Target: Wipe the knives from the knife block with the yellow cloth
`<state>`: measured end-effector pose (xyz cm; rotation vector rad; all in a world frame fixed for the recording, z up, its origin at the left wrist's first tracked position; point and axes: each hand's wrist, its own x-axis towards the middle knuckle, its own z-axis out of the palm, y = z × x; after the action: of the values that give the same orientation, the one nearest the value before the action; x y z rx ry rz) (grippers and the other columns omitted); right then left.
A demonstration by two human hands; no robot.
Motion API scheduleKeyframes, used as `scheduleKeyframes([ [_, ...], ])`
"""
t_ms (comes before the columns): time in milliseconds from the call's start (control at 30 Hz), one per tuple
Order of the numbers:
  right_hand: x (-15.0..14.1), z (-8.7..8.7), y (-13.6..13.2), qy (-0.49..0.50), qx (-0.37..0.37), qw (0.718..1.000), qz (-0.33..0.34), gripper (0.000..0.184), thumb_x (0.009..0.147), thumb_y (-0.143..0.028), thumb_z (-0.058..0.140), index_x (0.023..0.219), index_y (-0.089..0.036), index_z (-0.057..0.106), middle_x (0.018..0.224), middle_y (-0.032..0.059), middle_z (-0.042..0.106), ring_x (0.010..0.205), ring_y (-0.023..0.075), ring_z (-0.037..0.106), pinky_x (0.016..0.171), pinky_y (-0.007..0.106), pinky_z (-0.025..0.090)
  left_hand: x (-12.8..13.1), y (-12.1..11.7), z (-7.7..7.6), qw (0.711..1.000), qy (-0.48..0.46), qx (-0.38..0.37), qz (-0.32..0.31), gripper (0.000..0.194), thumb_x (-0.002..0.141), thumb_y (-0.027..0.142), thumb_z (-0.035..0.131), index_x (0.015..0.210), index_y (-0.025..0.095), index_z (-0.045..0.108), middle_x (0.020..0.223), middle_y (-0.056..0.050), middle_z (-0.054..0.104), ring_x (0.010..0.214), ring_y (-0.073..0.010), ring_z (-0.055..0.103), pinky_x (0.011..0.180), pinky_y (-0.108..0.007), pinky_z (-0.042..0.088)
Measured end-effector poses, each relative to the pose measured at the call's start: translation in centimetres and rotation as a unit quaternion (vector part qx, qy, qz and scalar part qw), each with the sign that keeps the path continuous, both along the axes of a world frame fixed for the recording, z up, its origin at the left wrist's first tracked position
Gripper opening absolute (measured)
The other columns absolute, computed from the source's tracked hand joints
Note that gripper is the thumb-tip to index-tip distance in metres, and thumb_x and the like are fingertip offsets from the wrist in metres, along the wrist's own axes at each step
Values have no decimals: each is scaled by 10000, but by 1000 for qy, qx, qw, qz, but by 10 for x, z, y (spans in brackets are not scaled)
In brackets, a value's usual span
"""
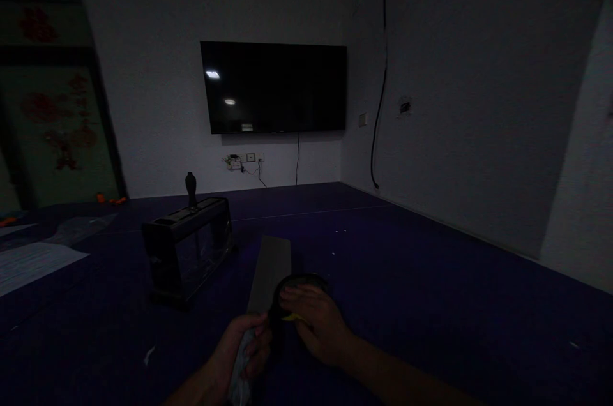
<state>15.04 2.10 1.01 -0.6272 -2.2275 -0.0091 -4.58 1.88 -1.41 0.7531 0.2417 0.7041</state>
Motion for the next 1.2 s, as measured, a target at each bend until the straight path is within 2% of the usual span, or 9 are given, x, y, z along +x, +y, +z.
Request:
scheduleKeyframes([
  [267, -1, -3, 6, 27, 5, 996, -86, 441, 747, -73, 412, 1154, -174, 548, 1240, 96, 536, 1179, 210, 460, 970, 455, 380, 2, -2, 2, 998, -14, 45, -33, 254, 823, 246, 399, 601, 155, 481, 356, 53, 365, 239, -89, 350, 239, -160, 221],
  [433, -1, -1, 5, 11, 16, 994, -103, 423, 775, -86, 393, 1168, -156, 535, 1282, 104, 490, 1207, 211, 425, 972, 455, 382, 2, -3, 1, 998, -8, 40, -40, 253, 818, 245, 404, 588, 159, 469, 355, 54, 363, 241, -94, 369, 238, -159, 218],
  [567, -1, 2, 3, -7, 14, 996, -88, 410, 763, -84, 386, 1126, -148, 565, 1234, 100, 538, 1175, 206, 464, 960, 442, 394, 1, -1, 0, 999, 1, 26, -25, 245, 795, 271, 457, 576, 160, 465, 348, 60, 358, 236, -93, 362, 237, -161, 218],
  [733, -1, 2, -1, -25, 30, 999, -26, 417, 693, -81, 401, 1048, -150, 609, 1150, 89, 604, 1095, 195, 539, 925, 400, 429, 0, 2, -3, 1000, -8, 11, -6, 253, 803, 291, 456, 585, 163, 464, 357, 64, 357, 244, -85, 345, 245, -160, 229],
  [1033, 0, 0, -5, -36, 69, 996, 50, 435, 633, -106, 401, 999, -159, 630, 1122, 74, 621, 1072, 171, 556, 871, 310, 463, -1, 4, -4, 1000, -11, -11, -7, 252, 790, 320, 497, 596, 160, 495, 350, 61, 384, 242, -85, 351, 238, -162, 236],
  [1200, -1, -1, -5, -38, 51, 997, 44, 452, 631, -113, 413, 1029, -151, 622, 1130, 75, 617, 1076, 177, 553, 872, 315, 464, -1, 6, -2, 999, -18, -18, -20, 262, 784, 323, 515, 581, 158, 504, 351, 57, 397, 240, -79, 337, 237, -161, 252],
])
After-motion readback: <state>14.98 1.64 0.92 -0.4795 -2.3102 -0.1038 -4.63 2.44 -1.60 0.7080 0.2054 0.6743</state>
